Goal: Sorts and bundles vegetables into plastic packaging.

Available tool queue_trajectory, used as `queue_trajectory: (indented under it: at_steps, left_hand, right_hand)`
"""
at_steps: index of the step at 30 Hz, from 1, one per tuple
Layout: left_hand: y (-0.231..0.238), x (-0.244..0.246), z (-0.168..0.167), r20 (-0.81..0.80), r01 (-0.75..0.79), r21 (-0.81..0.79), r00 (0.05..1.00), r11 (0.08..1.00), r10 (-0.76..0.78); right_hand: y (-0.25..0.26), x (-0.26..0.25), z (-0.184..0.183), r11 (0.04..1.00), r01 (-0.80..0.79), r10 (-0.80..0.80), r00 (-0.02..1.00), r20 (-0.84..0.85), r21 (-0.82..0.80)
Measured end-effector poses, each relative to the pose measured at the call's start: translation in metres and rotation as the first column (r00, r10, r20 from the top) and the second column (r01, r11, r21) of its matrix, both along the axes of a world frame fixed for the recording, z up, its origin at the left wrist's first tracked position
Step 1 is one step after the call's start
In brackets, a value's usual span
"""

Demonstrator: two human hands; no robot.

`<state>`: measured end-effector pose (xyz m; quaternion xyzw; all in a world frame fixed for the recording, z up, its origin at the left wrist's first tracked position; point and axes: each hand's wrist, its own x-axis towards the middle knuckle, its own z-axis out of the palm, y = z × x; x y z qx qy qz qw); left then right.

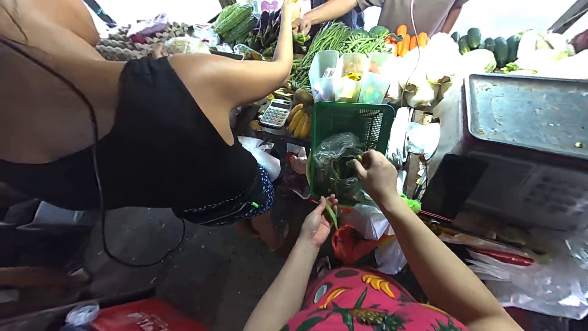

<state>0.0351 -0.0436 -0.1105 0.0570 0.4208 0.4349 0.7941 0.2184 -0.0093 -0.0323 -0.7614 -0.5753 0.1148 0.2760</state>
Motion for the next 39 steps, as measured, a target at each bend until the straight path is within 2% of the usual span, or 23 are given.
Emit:
queue_trajectory:
  at_steps: [1, 3, 5, 6, 7, 8, 9, 10, 12, 14, 17, 19, 23, 26, 30, 32, 34, 35, 37, 39]
  left_hand:
    - [0.001, 0.001, 0.002, 0.025, 0.032, 0.028, 0.999, 0.999, -0.033]
    - [0.005, 0.0, 0.006, 0.058, 0.09, 0.116, 0.994, 0.989, -0.097]
    - [0.011, -0.001, 0.011, -0.012, 0.109, 0.184, 0.994, 0.977, -0.109]
    - [0.014, -0.003, 0.011, -0.088, 0.088, 0.189, 0.993, 0.978, -0.072]
    - [0.016, -0.007, 0.01, -0.156, 0.071, 0.208, 0.987, 0.976, -0.039]
    - [0.017, -0.012, 0.007, -0.204, 0.062, 0.231, 0.979, 0.971, -0.014]
    - [0.017, -0.019, 0.004, -0.236, 0.048, 0.252, 0.972, 0.967, 0.014]
    - [0.017, -0.025, 0.002, -0.249, 0.03, 0.259, 0.968, 0.965, 0.037]
    - [0.013, -0.035, -0.001, -0.231, 0.008, 0.24, 0.972, 0.971, 0.049]
    - [0.008, -0.039, -0.002, -0.187, 0.002, 0.195, 0.982, 0.981, 0.035]
    - [-0.001, -0.039, 0.001, -0.168, -0.03, 0.138, 0.984, 0.99, 0.054]
    - [-0.004, -0.041, 0.009, -0.117, -0.039, 0.113, 0.992, 0.993, 0.053]
    - [-0.005, -0.049, 0.019, -0.008, 0.081, 0.116, 0.997, 0.99, -0.08]
    - [-0.005, -0.048, 0.021, 0.115, 0.052, 0.079, 0.991, 0.996, -0.06]
    - [-0.002, -0.039, 0.016, 0.199, 0.038, 0.049, 0.979, 0.998, -0.047]
    - [0.0, -0.036, 0.016, 0.178, 0.048, 0.062, 0.982, 0.997, -0.059]
    - [0.001, -0.036, 0.015, 0.147, 0.057, 0.104, 0.986, 0.993, -0.073]
    - [0.002, -0.035, 0.014, 0.129, 0.062, 0.12, 0.989, 0.991, -0.077]
    - [0.006, -0.03, 0.008, 0.068, 0.069, 0.121, 0.995, 0.99, -0.077]
    - [0.017, -0.021, 0.003, -0.028, 0.062, 0.088, 0.998, 0.994, -0.06]
  right_hand:
    - [-0.015, -0.005, -0.003, 0.988, -0.085, 0.085, 0.996, 0.004, 0.128]
    - [-0.048, -0.02, -0.014, 0.921, -0.325, 0.326, 0.945, 0.031, 0.216]
    - [-0.068, -0.033, -0.034, 0.786, -0.584, 0.577, 0.811, 0.102, 0.202]
    - [-0.071, -0.036, -0.042, 0.715, -0.677, 0.675, 0.734, 0.081, 0.173]
    - [-0.068, -0.036, -0.048, 0.681, -0.712, 0.724, 0.69, -0.014, 0.171]
    - [-0.06, -0.034, -0.051, 0.696, -0.695, 0.717, 0.683, -0.138, 0.182]
    - [-0.047, -0.031, -0.05, 0.753, -0.639, 0.658, 0.716, -0.236, 0.16]
    - [-0.03, -0.029, -0.045, 0.825, -0.56, 0.557, 0.781, -0.282, 0.08]
    - [0.009, -0.028, -0.036, 0.914, -0.357, 0.31, 0.92, -0.238, -0.192]
    - [0.041, -0.035, -0.034, 0.888, -0.151, 0.103, 0.986, -0.133, -0.434]
    - [0.061, -0.04, -0.045, 0.835, -0.008, -0.038, 0.997, -0.071, -0.55]
    - [0.063, -0.034, -0.046, 0.836, 0.006, -0.088, 0.989, -0.122, -0.549]
    - [0.043, -0.019, -0.036, 0.874, 0.04, -0.155, 0.968, -0.199, -0.484]
    - [0.029, -0.018, -0.039, 0.896, 0.08, -0.141, 0.984, -0.11, -0.436]
    - [0.023, -0.012, -0.048, 0.946, 0.097, -0.153, 0.975, -0.162, -0.311]
    - [0.013, -0.012, -0.048, 0.984, 0.062, -0.095, 0.976, -0.194, -0.169]
    - [0.003, -0.014, -0.053, 0.999, -0.036, 0.032, 0.976, -0.213, -0.015]
    - [0.003, -0.014, -0.056, 0.996, -0.093, 0.093, 0.973, -0.211, 0.009]
    - [0.013, -0.014, -0.07, 0.985, -0.149, 0.129, 0.968, -0.217, -0.082]
    - [0.03, -0.013, -0.081, 0.969, -0.097, 0.046, 0.975, -0.219, -0.227]
